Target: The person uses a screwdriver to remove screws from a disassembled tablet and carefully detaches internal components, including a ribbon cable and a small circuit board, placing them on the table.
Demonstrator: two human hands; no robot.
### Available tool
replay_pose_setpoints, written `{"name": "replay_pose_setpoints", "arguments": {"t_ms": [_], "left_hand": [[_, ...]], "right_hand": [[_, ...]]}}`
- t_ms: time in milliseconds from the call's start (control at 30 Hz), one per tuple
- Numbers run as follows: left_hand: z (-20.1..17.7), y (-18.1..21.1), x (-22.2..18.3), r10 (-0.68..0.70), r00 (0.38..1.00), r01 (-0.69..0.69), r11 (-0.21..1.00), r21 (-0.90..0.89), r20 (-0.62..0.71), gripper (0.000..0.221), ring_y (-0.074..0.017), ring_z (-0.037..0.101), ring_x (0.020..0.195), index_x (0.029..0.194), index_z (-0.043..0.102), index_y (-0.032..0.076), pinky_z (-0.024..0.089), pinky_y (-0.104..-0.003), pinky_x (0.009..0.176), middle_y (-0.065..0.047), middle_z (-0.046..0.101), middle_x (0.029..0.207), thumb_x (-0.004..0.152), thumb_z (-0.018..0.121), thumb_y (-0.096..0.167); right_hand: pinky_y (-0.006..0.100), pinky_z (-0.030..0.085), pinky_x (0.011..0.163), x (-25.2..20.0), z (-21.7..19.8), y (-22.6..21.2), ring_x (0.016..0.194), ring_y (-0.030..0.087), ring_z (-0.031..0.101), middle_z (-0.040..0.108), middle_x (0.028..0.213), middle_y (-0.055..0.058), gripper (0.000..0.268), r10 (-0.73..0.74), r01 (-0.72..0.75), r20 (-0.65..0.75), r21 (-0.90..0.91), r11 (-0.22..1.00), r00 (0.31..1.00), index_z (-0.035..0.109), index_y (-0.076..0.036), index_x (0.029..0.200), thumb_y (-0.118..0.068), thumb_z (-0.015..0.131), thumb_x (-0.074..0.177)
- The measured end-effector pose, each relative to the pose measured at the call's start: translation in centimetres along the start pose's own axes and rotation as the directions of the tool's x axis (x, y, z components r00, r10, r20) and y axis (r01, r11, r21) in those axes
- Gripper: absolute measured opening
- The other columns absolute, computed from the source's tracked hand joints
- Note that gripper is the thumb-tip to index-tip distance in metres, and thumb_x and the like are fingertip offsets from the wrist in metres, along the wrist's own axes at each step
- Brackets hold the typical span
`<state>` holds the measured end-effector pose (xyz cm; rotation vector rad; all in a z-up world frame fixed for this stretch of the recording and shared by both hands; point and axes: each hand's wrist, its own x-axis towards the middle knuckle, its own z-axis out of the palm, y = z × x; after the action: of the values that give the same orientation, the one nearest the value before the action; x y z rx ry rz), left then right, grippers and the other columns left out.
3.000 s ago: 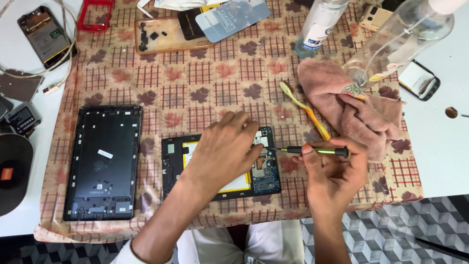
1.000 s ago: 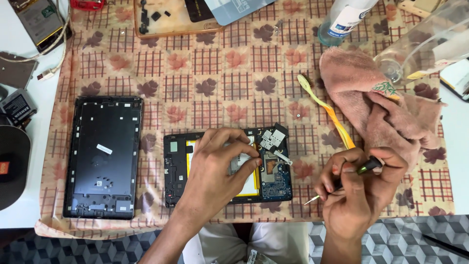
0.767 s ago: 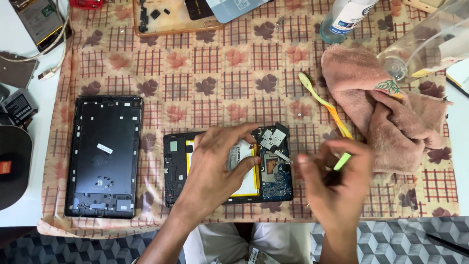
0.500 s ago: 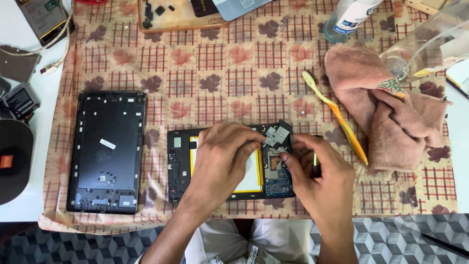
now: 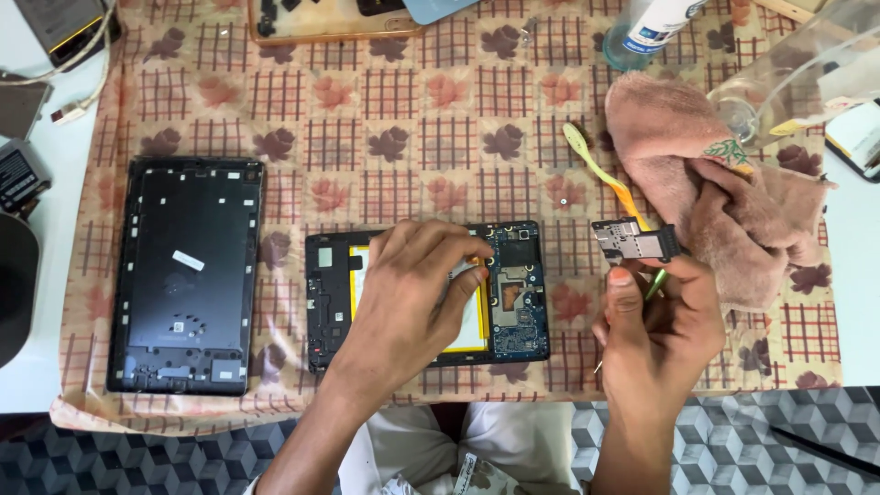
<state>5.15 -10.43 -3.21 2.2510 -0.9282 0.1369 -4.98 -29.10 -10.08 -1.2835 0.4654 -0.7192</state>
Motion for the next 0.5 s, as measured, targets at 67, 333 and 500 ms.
{"name": "replay_pose_setpoints", "arguments": {"t_ms": [67, 333, 500], "left_hand": [[0.3, 0.0, 0.2, -0.04, 0.999, 0.04, 0.999, -0.002, -0.006, 0.01, -0.025, 0.065, 0.104, 0.101, 0.072, 0.008, 0.044, -0.043, 0.093, -0.004, 0.072, 0.099, 0.092, 0.072, 0.012], [0.1, -0.2, 1.3, -0.111, 0.993, 0.11, 0.993, -0.04, -0.029, 0.007, -0.0247, 0.07, 0.088, 0.1, 0.072, 0.005, 0.049, -0.04, 0.088, -0.006, 0.075, 0.089, 0.094, 0.072, 0.008], [0.0, 0.2, 2.1, -0.197, 0.98, 0.197, 0.979, -0.053, 0.008, 0.016, -0.0228, 0.072, 0.086, 0.106, 0.07, 0.004, 0.053, -0.039, 0.085, -0.006, 0.076, 0.09, 0.091, 0.073, 0.008]], "right_hand": [[0.019, 0.041, 0.051, 0.0, -0.1, 0.0, 0.067, 0.004, 0.052, 0.063, 0.091, 0.004, 0.021, 0.011, -0.011, -0.001, 0.037, 0.999, 1.0, 0.054, -0.003, 0.116, -0.003, 0.071, 0.104], [0.02, 0.042, 0.052, 0.0, -0.2, -0.2, 0.066, 0.005, 0.052, 0.062, 0.086, 0.004, 0.021, 0.01, -0.011, 0.015, 0.081, 0.997, 1.0, 0.054, -0.003, 0.115, -0.002, 0.072, 0.105], [0.021, 0.043, 0.053, 0.1, -0.4, 0.0, 0.062, 0.005, 0.053, 0.063, 0.087, 0.005, 0.021, -0.007, 0.006, 0.016, 0.085, 0.996, 1.0, 0.054, -0.003, 0.115, -0.002, 0.072, 0.104]]}}
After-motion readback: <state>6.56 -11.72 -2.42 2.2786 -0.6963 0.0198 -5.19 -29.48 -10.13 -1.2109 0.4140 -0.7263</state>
